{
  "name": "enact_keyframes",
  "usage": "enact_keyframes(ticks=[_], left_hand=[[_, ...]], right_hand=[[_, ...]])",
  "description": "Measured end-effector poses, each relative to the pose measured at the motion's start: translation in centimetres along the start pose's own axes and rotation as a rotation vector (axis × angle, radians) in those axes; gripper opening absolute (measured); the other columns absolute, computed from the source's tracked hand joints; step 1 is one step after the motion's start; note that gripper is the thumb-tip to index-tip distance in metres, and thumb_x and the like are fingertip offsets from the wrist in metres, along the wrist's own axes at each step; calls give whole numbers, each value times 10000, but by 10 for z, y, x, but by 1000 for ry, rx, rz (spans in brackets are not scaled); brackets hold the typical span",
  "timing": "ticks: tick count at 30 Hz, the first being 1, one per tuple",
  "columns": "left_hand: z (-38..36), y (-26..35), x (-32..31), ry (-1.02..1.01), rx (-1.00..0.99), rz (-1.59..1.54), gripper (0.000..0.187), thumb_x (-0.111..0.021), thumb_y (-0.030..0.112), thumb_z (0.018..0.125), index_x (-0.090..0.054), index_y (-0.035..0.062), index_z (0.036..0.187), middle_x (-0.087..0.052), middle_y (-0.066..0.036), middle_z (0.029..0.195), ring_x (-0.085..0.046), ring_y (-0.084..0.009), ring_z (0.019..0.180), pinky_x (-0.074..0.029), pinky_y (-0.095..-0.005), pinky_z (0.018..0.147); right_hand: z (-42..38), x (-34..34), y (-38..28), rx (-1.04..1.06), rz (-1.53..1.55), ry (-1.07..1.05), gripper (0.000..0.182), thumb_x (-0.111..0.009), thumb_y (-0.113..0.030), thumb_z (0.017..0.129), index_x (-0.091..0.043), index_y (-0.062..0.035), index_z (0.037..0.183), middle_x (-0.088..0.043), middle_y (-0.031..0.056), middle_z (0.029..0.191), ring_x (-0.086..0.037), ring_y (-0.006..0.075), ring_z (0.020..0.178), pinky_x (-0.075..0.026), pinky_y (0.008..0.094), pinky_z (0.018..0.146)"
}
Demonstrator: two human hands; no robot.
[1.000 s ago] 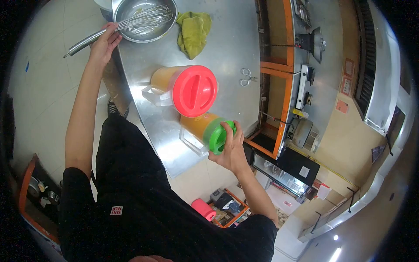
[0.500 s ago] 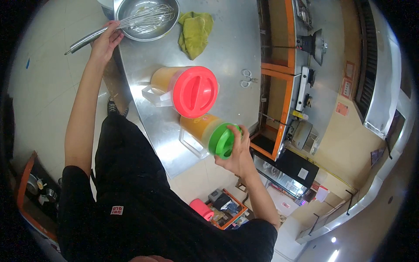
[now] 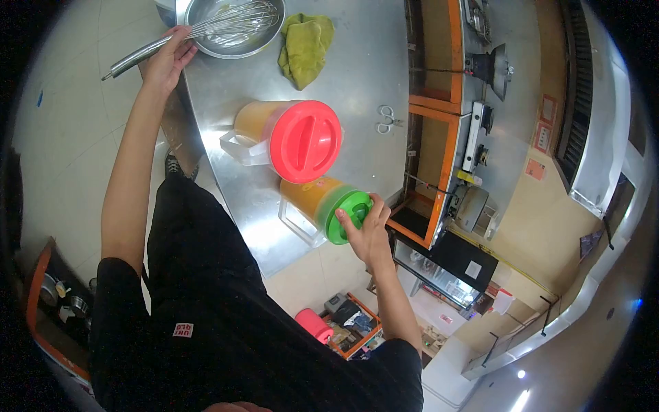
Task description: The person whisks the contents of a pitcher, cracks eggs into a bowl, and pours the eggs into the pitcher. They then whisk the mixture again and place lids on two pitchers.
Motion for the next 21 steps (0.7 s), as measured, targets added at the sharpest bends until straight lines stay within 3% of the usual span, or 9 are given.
enact_keyframes(ticks=[5, 8, 11, 15, 16, 19, 21], left_hand=[[1, -3, -2, 23, -13, -5, 227, -774, 140, 813, -633, 126, 991, -645, 6, 974, -562, -113, 894, -511, -307, 848], [4, -4, 2, 10, -13, -10, 274, -778, 132, 810, -614, 120, 1029, -645, -2, 967, -569, -119, 884, -519, -309, 826], [7, -10, 4, 21, -20, -18, 309, -773, 128, 815, -592, 115, 1065, -645, -10, 959, -579, -124, 858, -527, -307, 793], [-2, -3, -2, 98, -33, -30, 286, -762, 141, 831, -558, 132, 1031, -617, -1, 909, -583, -120, 803, -525, -298, 734], [0, -3, 2, 81, -14, 9, 385, -756, 154, 837, -548, 113, 1159, -599, 0, 1033, -574, -141, 921, -496, -340, 854], [4, -4, 8, 63, 1, -14, 328, -758, 140, 831, -540, 144, 1076, -621, -8, 934, -589, -144, 847, -513, -322, 782], [11, -5, 14, 50, 0, 2, 362, -761, 151, 828, -532, 141, 1109, -621, -11, 964, -598, -170, 875, -513, -361, 806]], right_hand=[[4, -13, 3, -51, 4, 41, 825, -552, -599, 895, -274, 31, 1349, -441, 300, 1181, -659, 357, 711, -572, 370, 553], [1, -11, -10, -154, 45, 13, 828, -560, -632, 867, -324, 31, 1303, -459, 337, 1210, -566, 483, 1028, -491, 485, 857], [-3, -10, -10, -151, 92, 33, 802, -550, -622, 877, -336, 27, 1299, -469, 340, 1246, -536, 501, 1120, -452, 508, 946], [-14, -6, 28, -102, 221, 235, 626, -452, -493, 981, -374, -67, 1434, -394, 238, 1417, -444, 387, 1291, -375, 448, 1053], [-21, 0, 26, -170, 340, 262, 571, -439, -439, 1006, -395, -50, 1421, -416, 217, 1390, -456, 356, 1278, -390, 419, 1039], [-48, 10, 4, 10, 776, 474, 446, -494, -277, 1003, -447, -22, 1365, -491, 138, 1323, -579, 190, 1014, -497, 299, 814], [-63, 7, -11, 233, 829, 562, 485, -569, -297, 969, -452, -31, 1358, -506, 118, 1313, -589, 159, 925, -497, 308, 823]])
Point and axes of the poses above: each hand's wrist, its own z-axis towards the middle knuckle, its own x-axis out of the back of the hand, y = z × x, the point moved 2 cm from there along z, towards the middle knuckle
